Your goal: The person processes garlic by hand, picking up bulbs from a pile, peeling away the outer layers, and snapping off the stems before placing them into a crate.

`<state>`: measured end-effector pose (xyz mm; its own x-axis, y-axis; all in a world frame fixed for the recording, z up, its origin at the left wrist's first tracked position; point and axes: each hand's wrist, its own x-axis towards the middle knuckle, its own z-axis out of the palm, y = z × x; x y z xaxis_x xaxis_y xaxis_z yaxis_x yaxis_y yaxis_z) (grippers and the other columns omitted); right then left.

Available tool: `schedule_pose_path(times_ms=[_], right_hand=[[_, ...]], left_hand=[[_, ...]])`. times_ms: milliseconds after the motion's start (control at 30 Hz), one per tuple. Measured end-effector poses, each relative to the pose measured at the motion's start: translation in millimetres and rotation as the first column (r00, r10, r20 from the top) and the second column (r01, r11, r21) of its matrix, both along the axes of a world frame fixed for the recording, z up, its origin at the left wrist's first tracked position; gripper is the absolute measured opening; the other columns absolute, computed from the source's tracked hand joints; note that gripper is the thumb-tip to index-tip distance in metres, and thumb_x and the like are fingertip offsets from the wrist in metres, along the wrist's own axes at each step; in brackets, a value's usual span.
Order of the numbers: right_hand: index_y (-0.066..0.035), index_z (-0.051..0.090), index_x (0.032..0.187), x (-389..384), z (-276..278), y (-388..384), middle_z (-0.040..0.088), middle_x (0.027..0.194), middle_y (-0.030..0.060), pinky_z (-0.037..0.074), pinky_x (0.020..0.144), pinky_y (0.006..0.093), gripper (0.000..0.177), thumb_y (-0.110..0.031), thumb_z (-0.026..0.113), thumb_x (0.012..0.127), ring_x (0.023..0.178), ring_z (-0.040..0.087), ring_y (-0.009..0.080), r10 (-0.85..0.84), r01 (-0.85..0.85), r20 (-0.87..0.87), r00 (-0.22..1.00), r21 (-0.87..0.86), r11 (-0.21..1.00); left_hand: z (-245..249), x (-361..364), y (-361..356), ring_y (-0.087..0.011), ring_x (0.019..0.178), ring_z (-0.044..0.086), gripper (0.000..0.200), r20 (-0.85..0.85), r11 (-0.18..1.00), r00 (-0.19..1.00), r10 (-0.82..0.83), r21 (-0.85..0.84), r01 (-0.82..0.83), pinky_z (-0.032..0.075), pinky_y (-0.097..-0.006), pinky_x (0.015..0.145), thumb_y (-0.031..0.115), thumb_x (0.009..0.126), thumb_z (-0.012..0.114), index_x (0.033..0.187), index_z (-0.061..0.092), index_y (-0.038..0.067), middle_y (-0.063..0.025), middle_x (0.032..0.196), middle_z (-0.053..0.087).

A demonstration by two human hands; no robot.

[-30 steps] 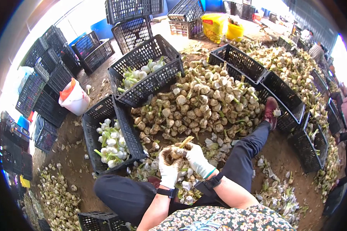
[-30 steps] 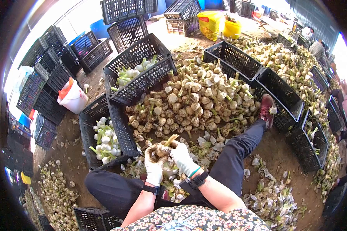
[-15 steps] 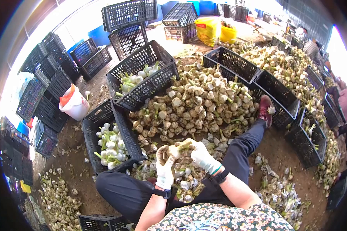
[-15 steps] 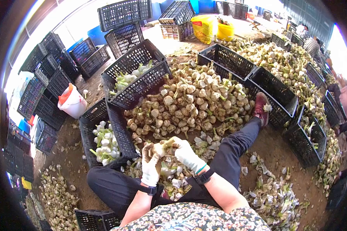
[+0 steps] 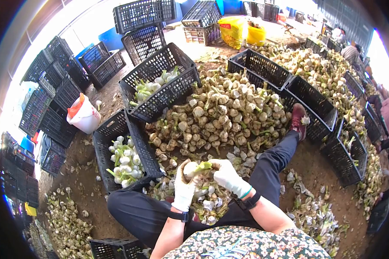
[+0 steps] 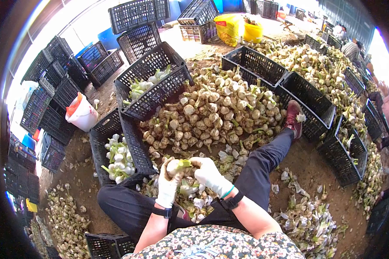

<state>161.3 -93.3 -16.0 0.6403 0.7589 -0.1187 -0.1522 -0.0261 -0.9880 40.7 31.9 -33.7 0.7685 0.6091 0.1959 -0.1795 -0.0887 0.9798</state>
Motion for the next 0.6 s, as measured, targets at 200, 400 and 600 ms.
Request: schedule_pose_path(times_ms=[200, 400, 600], right_hand=[[0.002, 0.06, 0.111, 50, -63, -13, 0.069, 0.102, 0.0121, 0.058, 0.066, 0.0393, 0.023, 0.0, 0.057, 0.088, 0.08, 0.068, 0.0223, -0.26, 0.434, -0.67, 0.695, 0.103, 0.895], [-0.003, 0.068, 0.111, 11, 20, -12, 0.067, 0.105, 0.0171, 0.052, 0.084, 0.0375, 0.036, -0.021, 0.073, 0.08, 0.097, 0.065, 0.0331, 0.102, 0.018, 0.653, 0.75, -0.174, 0.985], [-0.003, 0.069, 0.092, -4, 49, 1, 0.065, 0.087, 0.0162, 0.051, 0.071, 0.0424, 0.022, -0.015, 0.066, 0.074, 0.081, 0.063, 0.0369, 0.327, -0.125, 0.785, 0.526, -0.308, 0.943]], left_hand=[[34, -18, 4, -0.0168, 0.101, 0.063, 0.06, 0.056, 0.832, 0.962, -0.268, -0.489, 0.26, 0.055, -0.029, 0.082, 0.0, 0.084, 0.07, 0.138, 0.044, 0.003, -0.0091, 0.114, 0.063], [10, -22, 11, -0.0136, 0.099, 0.06, 0.076, -0.01, 0.893, 0.967, -0.254, -0.385, 0.231, 0.051, -0.0247, 0.084, 0.004, 0.08, 0.077, 0.144, 0.038, 0.004, -0.0068, 0.124, 0.056], [12, -23, 6, -0.0145, 0.109, 0.055, 0.071, -0.215, 0.964, 0.94, -0.265, -0.072, 0.256, 0.047, -0.0272, 0.094, -0.005, 0.079, 0.073, 0.142, 0.042, 0.005, -0.0073, 0.124, 0.054]])
